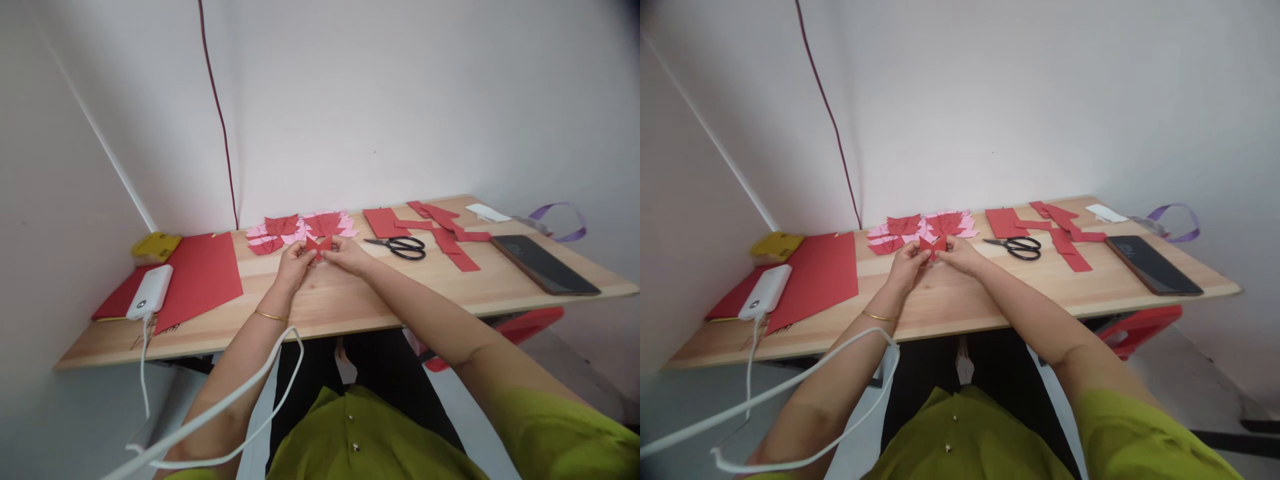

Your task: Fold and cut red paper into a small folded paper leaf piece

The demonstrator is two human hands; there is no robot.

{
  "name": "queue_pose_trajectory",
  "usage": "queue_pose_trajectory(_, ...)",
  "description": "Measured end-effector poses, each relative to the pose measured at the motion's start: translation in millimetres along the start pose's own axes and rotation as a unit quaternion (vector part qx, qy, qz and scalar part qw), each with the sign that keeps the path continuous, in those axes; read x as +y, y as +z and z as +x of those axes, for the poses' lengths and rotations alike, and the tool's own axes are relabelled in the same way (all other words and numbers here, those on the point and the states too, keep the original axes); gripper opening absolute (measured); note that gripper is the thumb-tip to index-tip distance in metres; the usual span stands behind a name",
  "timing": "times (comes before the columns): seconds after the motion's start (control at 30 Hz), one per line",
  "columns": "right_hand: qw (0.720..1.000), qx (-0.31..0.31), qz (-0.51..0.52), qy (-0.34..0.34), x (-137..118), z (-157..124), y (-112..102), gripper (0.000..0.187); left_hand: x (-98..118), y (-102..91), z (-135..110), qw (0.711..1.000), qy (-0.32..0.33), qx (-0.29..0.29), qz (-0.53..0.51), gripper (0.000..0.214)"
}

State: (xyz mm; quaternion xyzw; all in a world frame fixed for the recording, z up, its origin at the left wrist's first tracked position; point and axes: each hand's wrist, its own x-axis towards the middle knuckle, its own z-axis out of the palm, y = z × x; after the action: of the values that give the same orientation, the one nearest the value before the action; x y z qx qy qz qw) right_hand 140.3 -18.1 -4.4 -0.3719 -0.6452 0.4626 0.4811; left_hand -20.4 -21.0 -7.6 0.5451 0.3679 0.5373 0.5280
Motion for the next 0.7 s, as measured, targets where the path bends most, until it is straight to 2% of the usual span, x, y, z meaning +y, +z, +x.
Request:
queue_pose_trajectory(0.17,0.999,-0.008,-0.027,-0.017,-6.6,-0.8,-0.6,0.019,2.7,-0.9,-1.2,1.000,0.000,-0.018,0.008,0.026)
queue_pose_trajectory(0.37,0.998,-0.030,-0.026,-0.040,-1.9,1.0,-1.9,0.018,-0.5,-4.7,0.7,0.999,-0.013,-0.032,0.011,0.024)
queue_pose_trajectory(0.7,0.998,-0.033,-0.038,-0.040,-4.2,-0.3,-0.2,0.015,0.5,-1.2,-0.5,0.999,-0.032,0.004,-0.023,0.024)
